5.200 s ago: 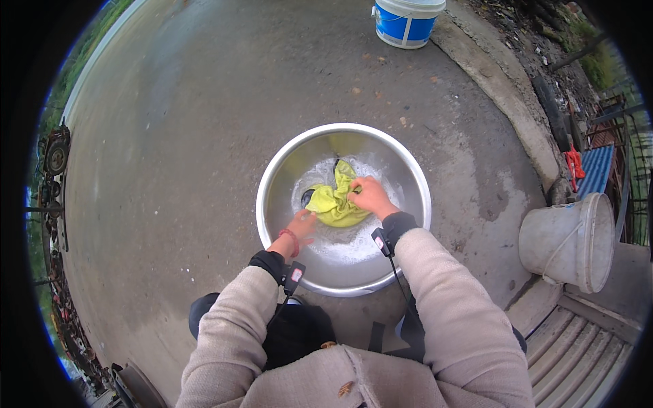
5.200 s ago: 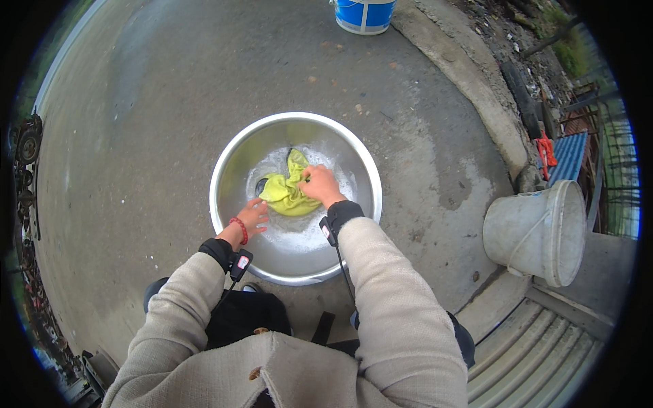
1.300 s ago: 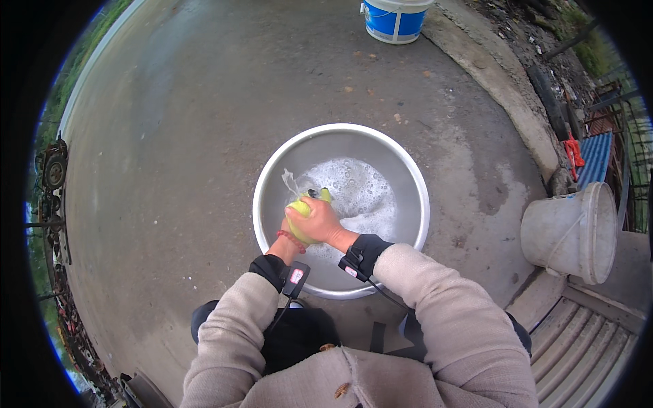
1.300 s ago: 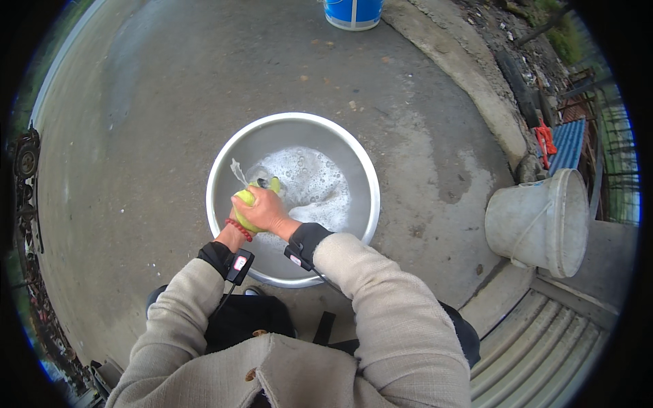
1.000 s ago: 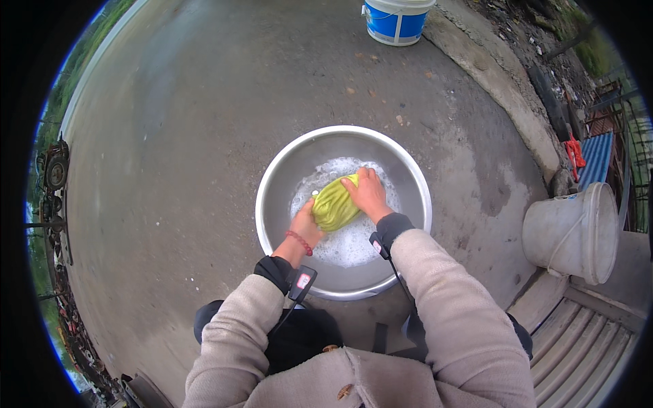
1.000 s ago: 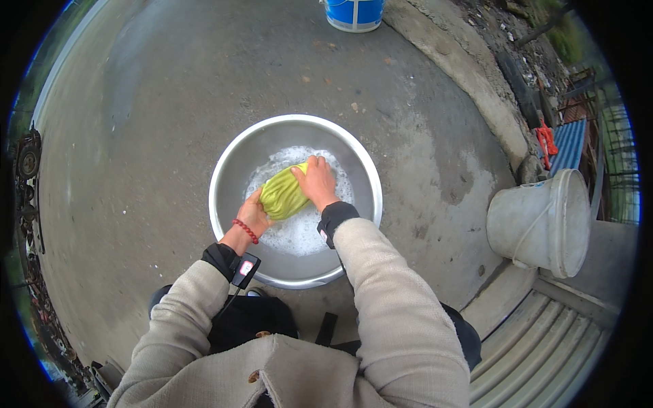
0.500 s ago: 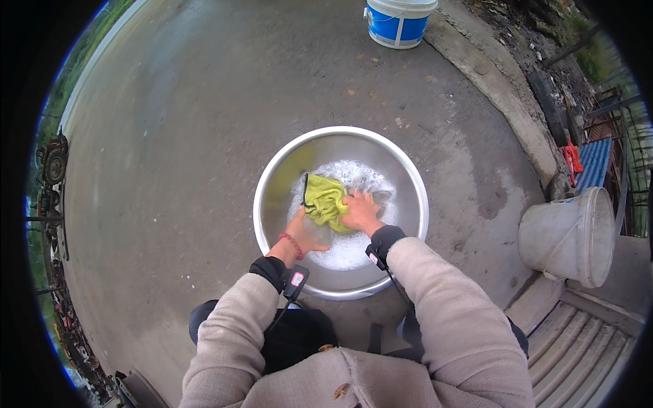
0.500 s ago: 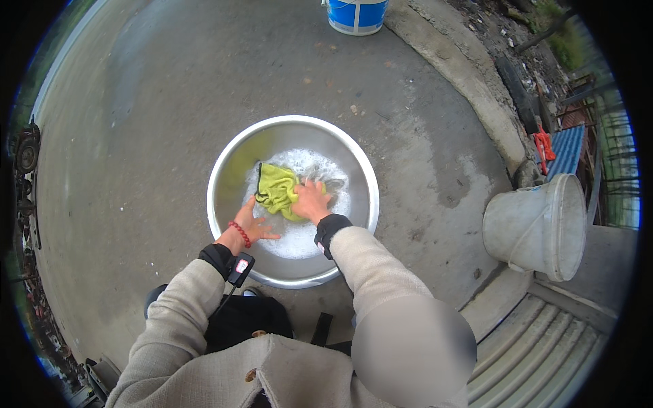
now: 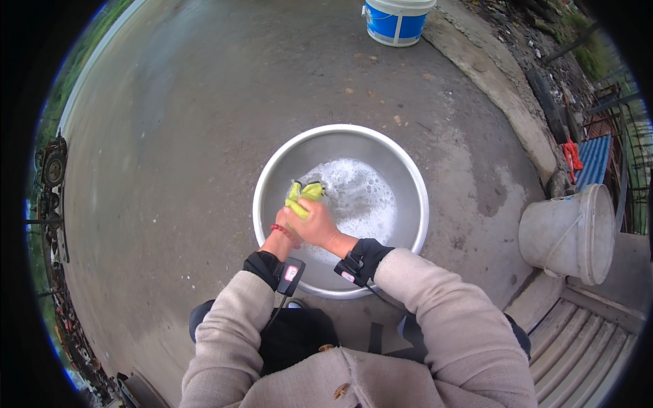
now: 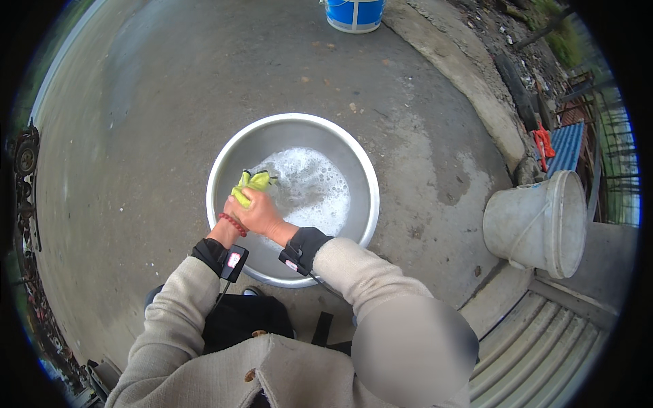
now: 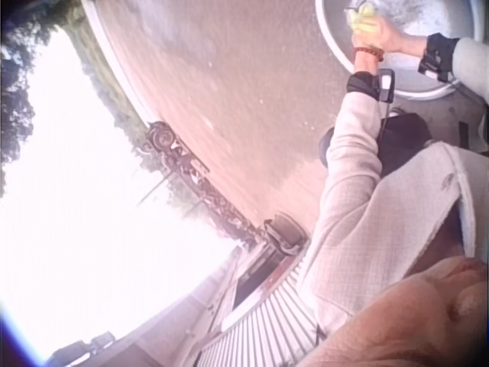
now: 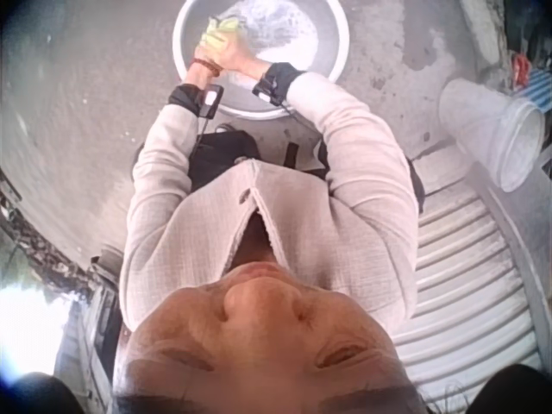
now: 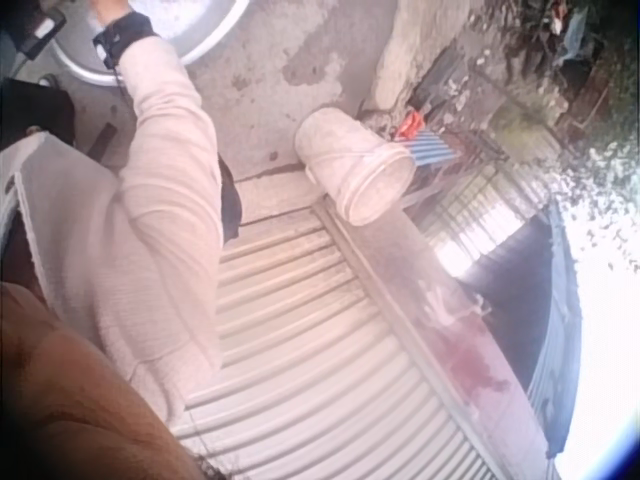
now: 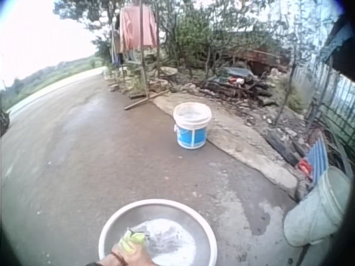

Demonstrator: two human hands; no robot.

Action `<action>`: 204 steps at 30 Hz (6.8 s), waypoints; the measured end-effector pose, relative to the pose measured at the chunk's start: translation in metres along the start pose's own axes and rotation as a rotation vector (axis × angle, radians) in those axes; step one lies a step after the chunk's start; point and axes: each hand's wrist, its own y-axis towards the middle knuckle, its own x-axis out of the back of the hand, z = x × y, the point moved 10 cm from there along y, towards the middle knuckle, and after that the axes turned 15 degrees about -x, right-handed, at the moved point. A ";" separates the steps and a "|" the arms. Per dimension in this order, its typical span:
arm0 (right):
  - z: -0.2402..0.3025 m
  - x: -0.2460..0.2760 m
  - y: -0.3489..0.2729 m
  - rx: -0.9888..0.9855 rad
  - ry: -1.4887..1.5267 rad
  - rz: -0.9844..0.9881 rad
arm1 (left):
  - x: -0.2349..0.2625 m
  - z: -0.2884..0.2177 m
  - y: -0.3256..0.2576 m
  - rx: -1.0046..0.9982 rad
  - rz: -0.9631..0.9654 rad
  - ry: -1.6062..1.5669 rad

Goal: The person walks through a cluttered garage, picks up a metal basin and a yellow cloth, then moves outside. They fill the basin with water from a tap and hand-wash the cloth by scrubbing and wringing it repeatedly in the basin.

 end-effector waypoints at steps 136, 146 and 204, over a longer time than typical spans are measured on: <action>-0.102 0.086 0.074 -0.321 -0.680 -0.136 | -0.083 -0.016 -0.015 0.160 -0.343 -0.105; -0.137 0.056 0.027 -0.019 -1.409 0.227 | -0.009 0.029 -0.063 0.640 -0.580 0.237; -0.040 0.087 0.068 0.289 -0.880 0.231 | 0.004 -0.023 -0.028 0.111 -0.517 0.206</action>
